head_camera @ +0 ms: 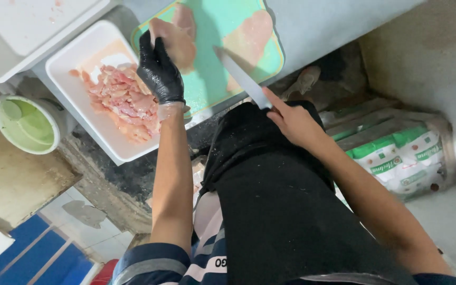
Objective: Cutting raw chicken breasts into smaller pieces on a cutting board using a knife in a commercial kitchen setting.
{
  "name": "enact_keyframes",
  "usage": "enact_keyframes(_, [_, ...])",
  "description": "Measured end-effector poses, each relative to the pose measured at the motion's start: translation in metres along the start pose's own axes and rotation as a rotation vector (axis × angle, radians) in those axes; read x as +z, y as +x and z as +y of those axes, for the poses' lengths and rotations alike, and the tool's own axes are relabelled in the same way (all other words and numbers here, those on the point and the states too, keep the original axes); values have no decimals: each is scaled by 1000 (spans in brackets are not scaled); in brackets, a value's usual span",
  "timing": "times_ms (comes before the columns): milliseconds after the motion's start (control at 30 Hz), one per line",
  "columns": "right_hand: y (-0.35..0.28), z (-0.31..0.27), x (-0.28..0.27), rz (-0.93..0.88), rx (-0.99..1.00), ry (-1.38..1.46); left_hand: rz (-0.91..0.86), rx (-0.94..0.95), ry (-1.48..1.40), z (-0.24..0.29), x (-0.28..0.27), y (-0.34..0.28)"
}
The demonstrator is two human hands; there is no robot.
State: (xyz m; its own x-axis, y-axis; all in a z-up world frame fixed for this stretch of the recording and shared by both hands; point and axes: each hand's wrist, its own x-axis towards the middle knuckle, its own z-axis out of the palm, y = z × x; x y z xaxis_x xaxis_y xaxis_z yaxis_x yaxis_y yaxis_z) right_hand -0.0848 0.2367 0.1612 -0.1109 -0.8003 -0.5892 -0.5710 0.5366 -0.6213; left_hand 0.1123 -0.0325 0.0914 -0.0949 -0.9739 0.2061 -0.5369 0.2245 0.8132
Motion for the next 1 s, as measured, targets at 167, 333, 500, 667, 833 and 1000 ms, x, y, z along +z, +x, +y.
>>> enact_keyframes(167, [-36, 16, -8, -113, 182, 47, -86, 106, 264, -19, -10, 29])
enact_keyframes(333, [-47, 24, -19, -2, 315, 186, -557, 43, 337, -115, 62, 53])
enact_keyframes(500, [-53, 25, -51, 201, 243, 236, -674, -210, 716, -106, 97, 80])
enact_keyframes(667, [-44, 62, -77, 238, 233, 250, -1010, -13, 669, -106, 124, 56])
enact_keyframes(833, [-48, 70, -125, 212, 225, 236, -1112, 26, 626, 5, 131, 1])
enact_keyframes(1000, [-35, 74, -168, 134, 242, 231, -854, 153, 729, 25, 194, -14])
